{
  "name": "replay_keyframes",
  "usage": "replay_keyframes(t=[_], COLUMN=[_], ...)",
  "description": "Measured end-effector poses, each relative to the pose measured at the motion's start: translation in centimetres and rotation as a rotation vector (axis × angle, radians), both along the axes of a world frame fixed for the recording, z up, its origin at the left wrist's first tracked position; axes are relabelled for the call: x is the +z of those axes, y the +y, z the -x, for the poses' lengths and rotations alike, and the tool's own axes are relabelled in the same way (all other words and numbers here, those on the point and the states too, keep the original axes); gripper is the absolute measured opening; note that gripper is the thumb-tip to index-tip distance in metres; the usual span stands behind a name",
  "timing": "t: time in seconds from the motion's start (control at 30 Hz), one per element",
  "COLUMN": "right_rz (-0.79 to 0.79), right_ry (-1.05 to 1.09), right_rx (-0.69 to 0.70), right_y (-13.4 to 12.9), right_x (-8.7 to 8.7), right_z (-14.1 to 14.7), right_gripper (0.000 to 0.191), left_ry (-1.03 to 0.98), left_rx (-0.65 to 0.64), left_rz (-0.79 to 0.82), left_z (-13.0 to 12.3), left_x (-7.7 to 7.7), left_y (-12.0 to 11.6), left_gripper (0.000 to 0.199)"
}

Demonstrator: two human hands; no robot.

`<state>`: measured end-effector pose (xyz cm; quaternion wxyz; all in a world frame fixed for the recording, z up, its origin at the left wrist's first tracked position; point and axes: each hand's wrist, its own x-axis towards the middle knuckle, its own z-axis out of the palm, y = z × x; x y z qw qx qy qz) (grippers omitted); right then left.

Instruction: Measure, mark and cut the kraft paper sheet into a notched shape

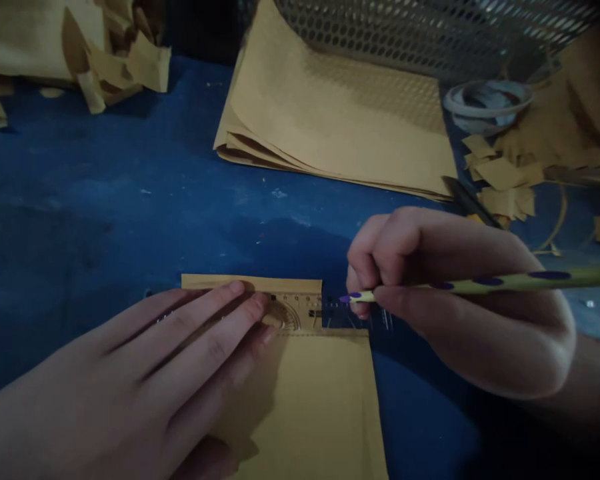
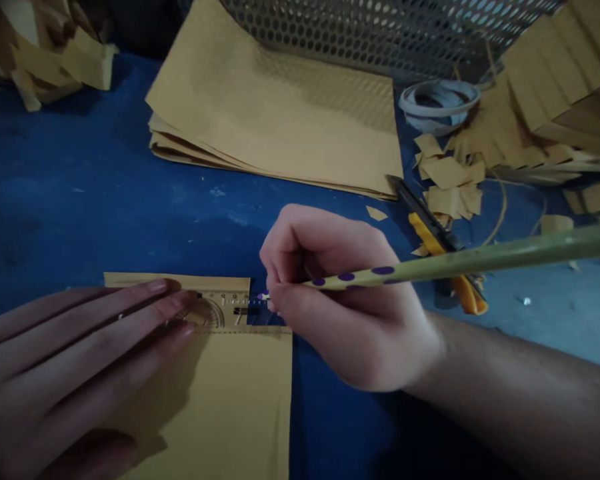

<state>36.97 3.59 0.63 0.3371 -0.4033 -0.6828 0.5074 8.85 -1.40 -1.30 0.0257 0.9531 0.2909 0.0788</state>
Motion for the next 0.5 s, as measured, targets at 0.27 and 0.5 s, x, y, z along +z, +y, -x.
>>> replay_keyframes(t=[0.27,0.5], right_rz=[0.013,0.049], right_ry=[-0.035,-0.025], right_rx=[0.030,0.036], right_y=[0.06,0.00], right_x=[0.02,-0.07], right_z=[-0.34,-0.48], right_gripper=[0.019,0.018], left_ry=[-0.018,-0.025], left_rx=[-0.005,-0.012], left_rz=[0.019,0.039], left_z=[0.00,-0.05], left_x=[0.36,0.23], left_y=[0.31,0.50], left_gripper=[0.078,0.078])
